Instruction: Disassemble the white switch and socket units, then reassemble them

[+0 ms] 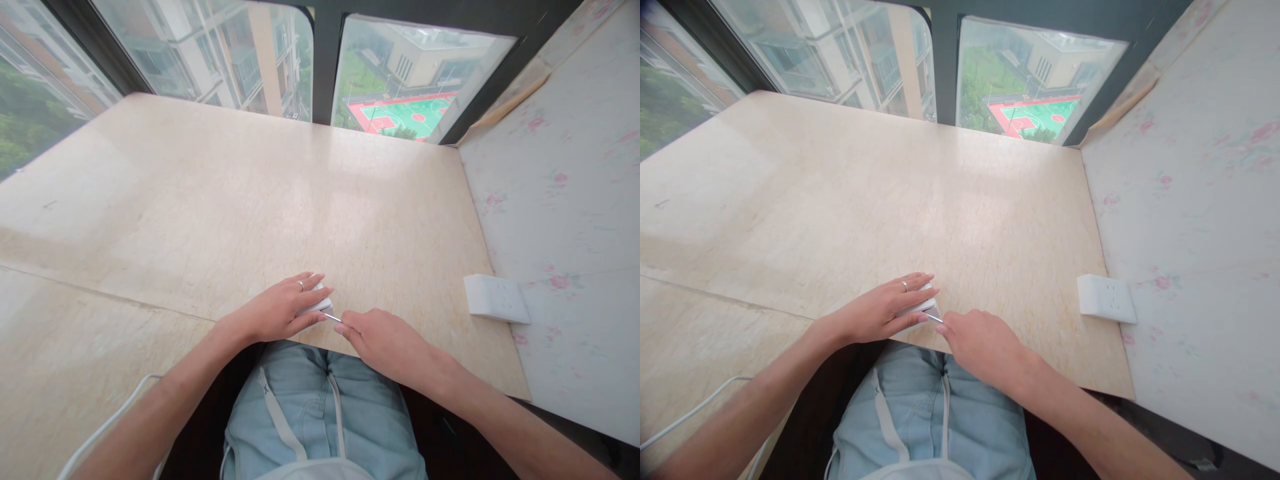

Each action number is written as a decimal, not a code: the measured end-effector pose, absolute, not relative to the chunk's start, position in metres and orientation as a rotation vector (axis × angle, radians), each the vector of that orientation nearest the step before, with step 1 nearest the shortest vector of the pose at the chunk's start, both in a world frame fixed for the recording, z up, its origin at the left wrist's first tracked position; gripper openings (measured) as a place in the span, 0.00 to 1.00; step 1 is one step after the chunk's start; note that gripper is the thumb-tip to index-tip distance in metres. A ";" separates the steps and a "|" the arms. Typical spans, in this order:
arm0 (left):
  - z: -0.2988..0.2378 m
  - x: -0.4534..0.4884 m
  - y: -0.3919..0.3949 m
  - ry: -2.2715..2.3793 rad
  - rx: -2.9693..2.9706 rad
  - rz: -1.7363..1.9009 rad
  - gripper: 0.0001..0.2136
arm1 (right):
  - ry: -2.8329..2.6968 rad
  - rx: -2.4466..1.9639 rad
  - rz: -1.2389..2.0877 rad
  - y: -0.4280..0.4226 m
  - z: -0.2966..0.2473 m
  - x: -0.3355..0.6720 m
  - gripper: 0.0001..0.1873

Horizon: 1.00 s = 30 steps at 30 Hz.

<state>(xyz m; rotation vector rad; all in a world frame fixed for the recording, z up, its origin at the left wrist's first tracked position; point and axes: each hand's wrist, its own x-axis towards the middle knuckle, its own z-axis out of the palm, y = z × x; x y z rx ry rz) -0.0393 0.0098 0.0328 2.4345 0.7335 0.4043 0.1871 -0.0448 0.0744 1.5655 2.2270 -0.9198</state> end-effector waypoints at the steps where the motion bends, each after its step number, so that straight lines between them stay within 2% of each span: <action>1: 0.034 -0.040 0.010 0.710 2.420 0.408 0.18 | 2.232 1.555 -0.929 -0.044 0.076 0.188 0.23; 15: 0.042 -0.046 0.021 0.645 2.532 0.156 0.23 | 2.318 1.415 -0.818 -0.031 0.084 0.193 0.22; 19: 0.046 -0.045 0.020 0.599 2.610 0.079 0.20 | 2.315 1.366 -0.817 -0.032 0.087 0.191 0.21; 24: 0.044 -0.046 0.020 0.613 2.578 0.190 0.15 | 2.199 1.437 -0.854 -0.043 0.089 0.197 0.20; 27: 0.043 -0.048 0.020 0.638 2.601 0.190 0.15 | 2.168 1.553 -0.939 -0.055 0.083 0.213 0.21; 30: 0.044 -0.046 0.018 0.631 2.658 0.102 0.16 | 2.198 1.789 -1.221 -0.068 0.069 0.224 0.19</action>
